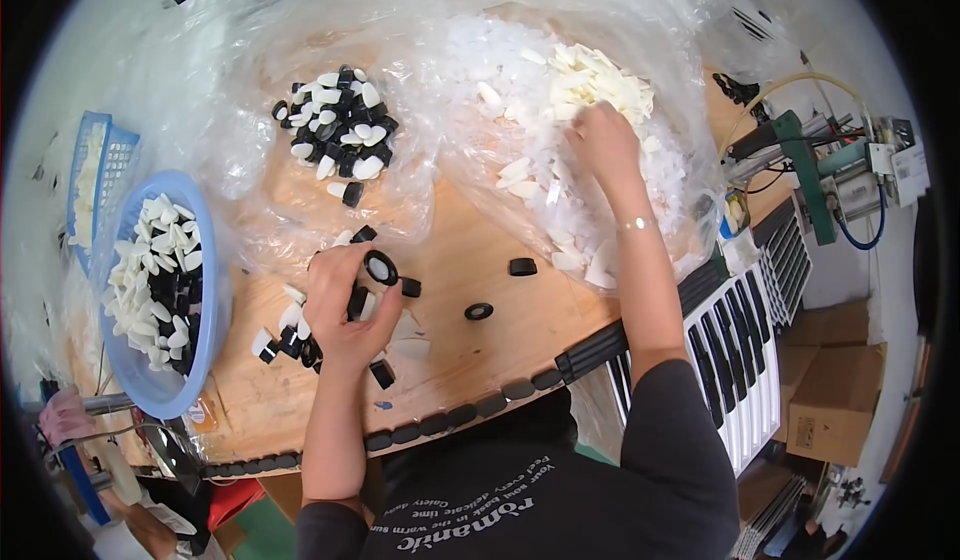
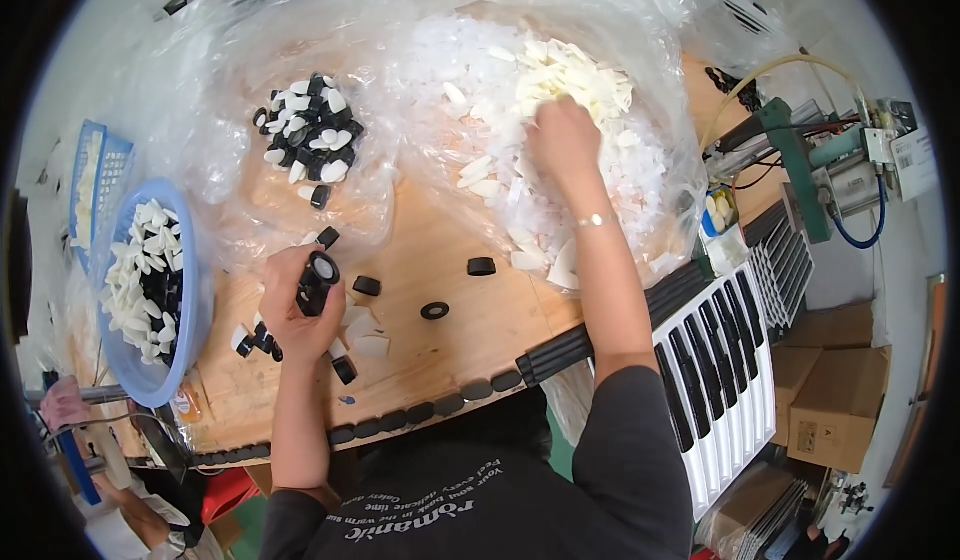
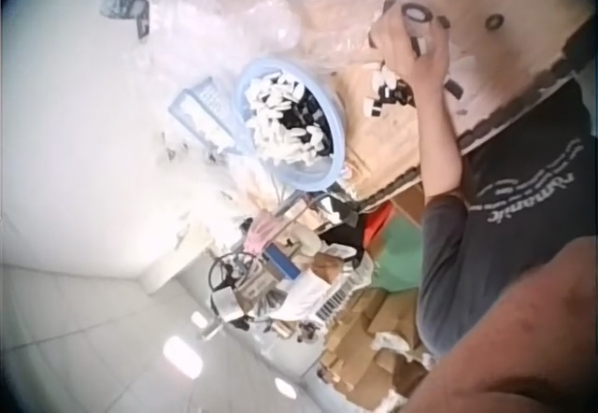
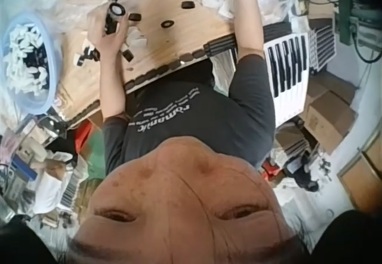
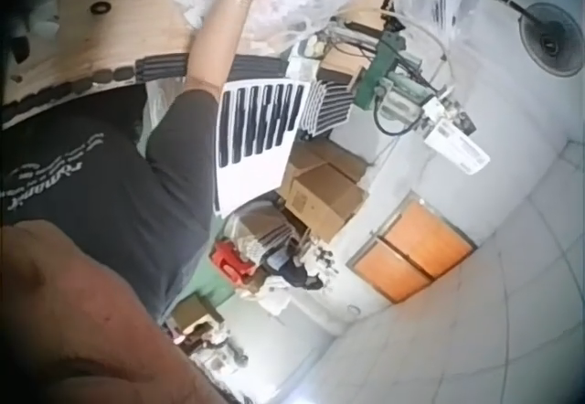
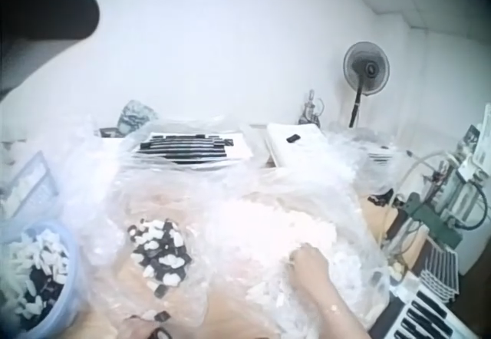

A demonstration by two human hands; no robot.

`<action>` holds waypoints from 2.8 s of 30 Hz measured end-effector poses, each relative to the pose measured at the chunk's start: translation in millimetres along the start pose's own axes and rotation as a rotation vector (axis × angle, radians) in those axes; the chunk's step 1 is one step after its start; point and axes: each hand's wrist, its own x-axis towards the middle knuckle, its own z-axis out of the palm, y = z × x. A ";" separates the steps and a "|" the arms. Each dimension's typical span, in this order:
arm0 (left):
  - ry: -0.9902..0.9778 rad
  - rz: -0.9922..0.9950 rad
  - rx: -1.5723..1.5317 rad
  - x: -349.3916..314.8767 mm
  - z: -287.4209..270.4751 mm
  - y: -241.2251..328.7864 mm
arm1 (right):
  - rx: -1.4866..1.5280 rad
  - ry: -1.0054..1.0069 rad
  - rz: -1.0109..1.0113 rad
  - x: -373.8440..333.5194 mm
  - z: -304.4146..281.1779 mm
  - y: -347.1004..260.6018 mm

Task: The recorder is assembling small black circular rings and white plastic pegs at a workbench.

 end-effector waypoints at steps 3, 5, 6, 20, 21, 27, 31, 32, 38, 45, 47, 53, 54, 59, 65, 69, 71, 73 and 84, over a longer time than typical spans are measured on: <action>0.000 0.013 0.006 1.5 0.5 -0.4 | 0.163 -0.014 -0.104 49.1 37.6 -17.0; -0.017 0.043 0.013 2.4 1.5 -2.4 | 0.244 0.106 -0.316 73.3 67.2 -21.3; -0.011 0.044 0.021 3.0 1.9 -3.1 | 0.250 0.109 -0.323 81.1 75.2 -19.6; -0.017 0.013 0.043 -0.9 2.8 -7.5 | 1.044 -0.159 0.012 27.9 13.3 -62.6; 0.011 0.001 0.068 -2.2 1.9 -8.3 | 1.189 -0.292 -0.012 2.1 -2.1 -83.4; 0.020 0.127 0.155 -4.3 9.0 -9.0 | 1.498 -0.760 -0.028 -97.8 -25.2 -142.8; 0.021 0.195 0.143 -6.7 7.8 -10.6 | 1.556 -0.806 0.019 -107.4 -18.3 -146.0; 0.006 0.216 0.132 -7.5 7.2 -11.7 | 1.595 -0.846 0.050 -107.5 -18.4 -146.6; -0.059 0.269 0.080 -3.1 4.9 -8.7 | 1.715 -0.997 0.080 -105.4 -6.5 -141.0; -0.042 0.262 0.088 -2.8 7.8 -4.5 | 1.822 -0.995 0.025 -107.6 8.3 -138.6; -0.061 0.261 0.039 -4.1 7.1 -9.3 | 1.788 -1.035 0.072 -107.3 9.7 -138.1; -0.072 0.116 0.064 -1.2 4.8 -7.0 | 1.540 -0.747 -0.138 -110.9 0.3 -141.2; -0.070 0.113 0.065 -1.4 4.4 -4.2 | 1.539 -0.751 -0.140 -110.9 0.2 -142.8; -0.011 -0.538 -0.472 -13.2 4.8 -6.8 | 1.689 -0.681 0.015 -112.0 -6.9 -147.9; 0.082 -0.689 -0.961 -6.8 -3.2 1.9 | 1.898 -0.895 -0.058 -109.5 -0.2 -137.8; 0.024 -0.757 -0.906 -6.4 -7.8 -4.6 | 1.954 -0.831 -0.010 -109.9 -0.7 -137.4; -0.037 -0.673 -0.755 -8.7 -9.2 -6.6 | 1.716 -0.737 -0.075 -109.8 -7.1 -137.0; 0.010 -0.657 -0.714 -11.6 -9.6 -12.2 | 1.660 -0.703 -0.107 -110.5 -8.7 -139.4; 0.273 -0.697 -0.591 -4.3 -19.9 -31.6 | 1.310 -0.389 -0.268 -9.9 -1.8 -180.7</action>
